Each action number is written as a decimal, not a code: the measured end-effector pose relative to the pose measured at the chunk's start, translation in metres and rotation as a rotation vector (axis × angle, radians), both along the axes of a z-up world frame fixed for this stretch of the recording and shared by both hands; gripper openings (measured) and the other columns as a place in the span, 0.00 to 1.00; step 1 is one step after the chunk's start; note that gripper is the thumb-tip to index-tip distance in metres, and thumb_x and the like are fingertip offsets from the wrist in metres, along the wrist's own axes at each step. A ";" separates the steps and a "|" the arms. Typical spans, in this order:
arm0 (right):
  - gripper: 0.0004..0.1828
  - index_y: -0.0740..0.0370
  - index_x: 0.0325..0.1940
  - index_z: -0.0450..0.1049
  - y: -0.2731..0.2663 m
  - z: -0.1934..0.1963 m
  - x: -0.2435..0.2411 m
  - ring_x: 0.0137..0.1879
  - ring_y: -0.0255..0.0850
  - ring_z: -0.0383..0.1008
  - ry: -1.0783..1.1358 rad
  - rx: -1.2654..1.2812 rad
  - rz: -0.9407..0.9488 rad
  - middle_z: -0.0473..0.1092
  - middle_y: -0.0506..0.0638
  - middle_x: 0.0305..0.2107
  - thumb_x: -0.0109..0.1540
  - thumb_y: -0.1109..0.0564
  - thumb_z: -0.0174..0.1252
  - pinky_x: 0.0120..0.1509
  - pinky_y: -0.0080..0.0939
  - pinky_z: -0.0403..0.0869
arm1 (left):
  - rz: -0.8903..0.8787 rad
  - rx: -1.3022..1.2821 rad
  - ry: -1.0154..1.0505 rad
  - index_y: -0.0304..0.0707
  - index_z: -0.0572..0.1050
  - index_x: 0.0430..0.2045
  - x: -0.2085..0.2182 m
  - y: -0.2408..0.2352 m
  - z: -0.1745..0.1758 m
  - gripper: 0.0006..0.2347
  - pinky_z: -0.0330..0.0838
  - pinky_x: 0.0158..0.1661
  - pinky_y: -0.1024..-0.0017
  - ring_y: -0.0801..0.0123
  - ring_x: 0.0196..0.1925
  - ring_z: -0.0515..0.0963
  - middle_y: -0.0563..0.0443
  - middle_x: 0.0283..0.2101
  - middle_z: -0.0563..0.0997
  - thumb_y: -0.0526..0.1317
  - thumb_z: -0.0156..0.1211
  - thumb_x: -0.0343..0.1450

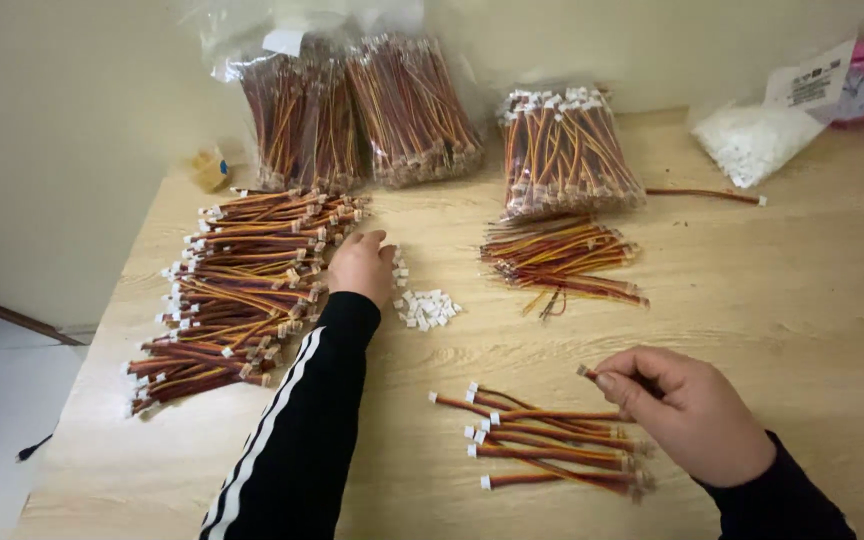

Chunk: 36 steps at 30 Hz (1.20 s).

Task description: Assembling wire harnesses by attaching plastic connectors to bundles of wires

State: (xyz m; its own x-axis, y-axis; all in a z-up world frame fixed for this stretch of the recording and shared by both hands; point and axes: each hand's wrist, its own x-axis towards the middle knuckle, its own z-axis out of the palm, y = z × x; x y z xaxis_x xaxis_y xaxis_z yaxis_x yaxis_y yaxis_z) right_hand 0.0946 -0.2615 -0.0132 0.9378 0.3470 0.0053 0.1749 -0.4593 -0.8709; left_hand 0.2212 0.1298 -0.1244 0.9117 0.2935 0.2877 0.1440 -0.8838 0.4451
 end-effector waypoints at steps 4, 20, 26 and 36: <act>0.08 0.65 0.30 0.83 0.005 0.001 0.003 0.30 0.32 0.72 0.207 0.040 -0.127 0.77 0.47 0.24 0.57 0.58 0.61 0.35 0.34 0.82 | 0.005 0.039 0.166 0.36 0.78 0.38 0.008 -0.024 0.044 0.19 0.72 0.43 0.58 0.54 0.45 0.76 0.41 0.41 0.79 0.54 0.53 0.69; 0.08 0.65 0.29 0.80 0.014 0.027 -0.022 0.25 0.33 0.71 0.088 0.078 -0.078 0.74 0.46 0.22 0.58 0.58 0.59 0.32 0.32 0.71 | -0.191 -0.201 -0.227 0.36 0.80 0.36 -0.052 -0.056 0.052 0.10 0.70 0.39 0.61 0.52 0.35 0.77 0.41 0.32 0.77 0.41 0.55 0.70; 0.06 0.68 0.28 0.79 0.034 0.050 -0.048 0.09 0.39 0.65 0.108 0.130 -0.100 0.65 0.54 0.08 0.57 0.63 0.59 0.10 0.33 0.68 | -0.317 -1.312 -0.063 0.28 0.75 0.41 -0.169 -0.118 0.110 0.08 0.79 0.36 0.73 0.68 0.31 0.81 0.45 0.30 0.80 0.33 0.56 0.70; 0.05 0.60 0.29 0.80 0.037 0.062 -0.079 0.24 0.37 0.69 0.017 -0.121 0.021 0.71 0.53 0.16 0.56 0.59 0.59 0.30 0.37 0.71 | -0.330 -1.863 0.167 0.27 0.72 0.44 -0.243 -0.177 0.095 0.10 0.81 0.36 0.72 0.60 0.37 0.85 0.39 0.35 0.82 0.33 0.53 0.71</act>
